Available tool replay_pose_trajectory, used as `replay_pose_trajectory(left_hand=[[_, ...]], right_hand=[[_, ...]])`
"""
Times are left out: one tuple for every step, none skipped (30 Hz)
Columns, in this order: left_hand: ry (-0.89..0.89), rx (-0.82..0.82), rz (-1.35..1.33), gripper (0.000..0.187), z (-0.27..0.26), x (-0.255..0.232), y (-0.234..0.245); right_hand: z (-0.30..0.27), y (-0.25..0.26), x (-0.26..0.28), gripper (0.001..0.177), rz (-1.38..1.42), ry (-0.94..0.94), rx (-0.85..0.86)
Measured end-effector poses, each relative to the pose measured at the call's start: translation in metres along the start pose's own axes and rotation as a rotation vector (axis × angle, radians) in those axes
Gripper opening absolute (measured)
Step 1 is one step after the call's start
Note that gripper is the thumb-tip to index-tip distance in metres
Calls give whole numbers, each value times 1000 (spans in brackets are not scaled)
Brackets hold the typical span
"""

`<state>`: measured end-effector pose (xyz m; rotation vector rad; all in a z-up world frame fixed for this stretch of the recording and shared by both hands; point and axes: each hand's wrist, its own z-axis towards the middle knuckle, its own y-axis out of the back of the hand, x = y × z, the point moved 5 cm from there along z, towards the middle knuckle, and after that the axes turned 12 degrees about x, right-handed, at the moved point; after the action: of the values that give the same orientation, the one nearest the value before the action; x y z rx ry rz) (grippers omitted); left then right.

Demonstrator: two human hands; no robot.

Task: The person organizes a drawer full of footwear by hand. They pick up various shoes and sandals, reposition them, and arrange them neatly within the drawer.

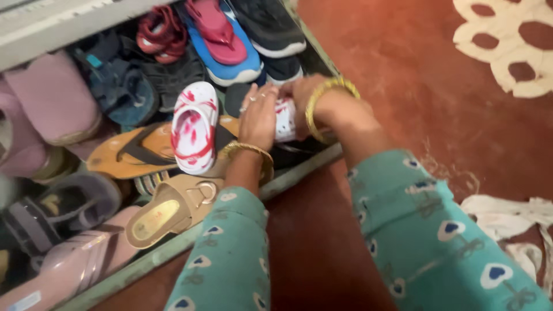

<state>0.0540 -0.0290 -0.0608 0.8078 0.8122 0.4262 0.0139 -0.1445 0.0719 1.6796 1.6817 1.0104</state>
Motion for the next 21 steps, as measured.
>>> replay_pose_trajectory(left_hand=[[40,1,-45,38,-2,1,0],[81,2,-90,40,-5,1,2],[122,-4,-131,41,-6,0,7],[170,10,-114,41,-5,-3,10],[219,21,-95,41,-3,-6,13],[269,31,-75,40,-1,-10,18],[303,47,-123,40,0,-13,23],[336,64,-171,40,-2,-15,29],[368,82,-221,41,-4,-18,32],[335,80,-151,38,-4,-26,37],[300,76,-80,35,-2,-33,42],[265,71,-9,33,-1,-41,47],[317,97,-35,29,0,-43,48],[370,123,-61,26,1,-45,49],[421,148,-88,23,2,-45,49],[410,139,-88,22,4,-47,50],[405,132,-89,23,3,-47,50],[399,125,-89,25,2,-47,48],[351,77,-71,28,1,-47,48],[303,30,-53,32,0,-46,46],[257,-18,-33,36,0,-44,44]], right_hand=[[-2,5,1,94,-22,17,-5],[-4,8,1,95,-67,-9,20],[-5,13,2,95,-117,-31,40],[-6,19,2,95,-167,-52,60],[-9,28,-3,95,-125,-74,36],[-13,37,-11,94,-83,-96,12],[-16,48,-19,91,-34,-115,-84],[-20,57,-28,89,15,-133,-181],[-22,66,-32,87,72,-70,-305],[-23,73,-38,85,129,-7,-430],[-23,81,-43,83,186,57,-559],[-18,82,-42,76,172,88,-667],[-12,80,-38,69,158,119,-776],[-10,81,-37,63,143,149,-885],[-10,80,-35,63,123,212,-998],[-11,70,-28,64,100,276,-1109],[-13,58,-21,66,78,344,-1213],[-6,49,-18,65,123,361,-1174],[2,40,-13,64,170,380,-1134],[10,29,-9,63,216,400,-1094],[16,13,-3,61,246,383,-1054]])
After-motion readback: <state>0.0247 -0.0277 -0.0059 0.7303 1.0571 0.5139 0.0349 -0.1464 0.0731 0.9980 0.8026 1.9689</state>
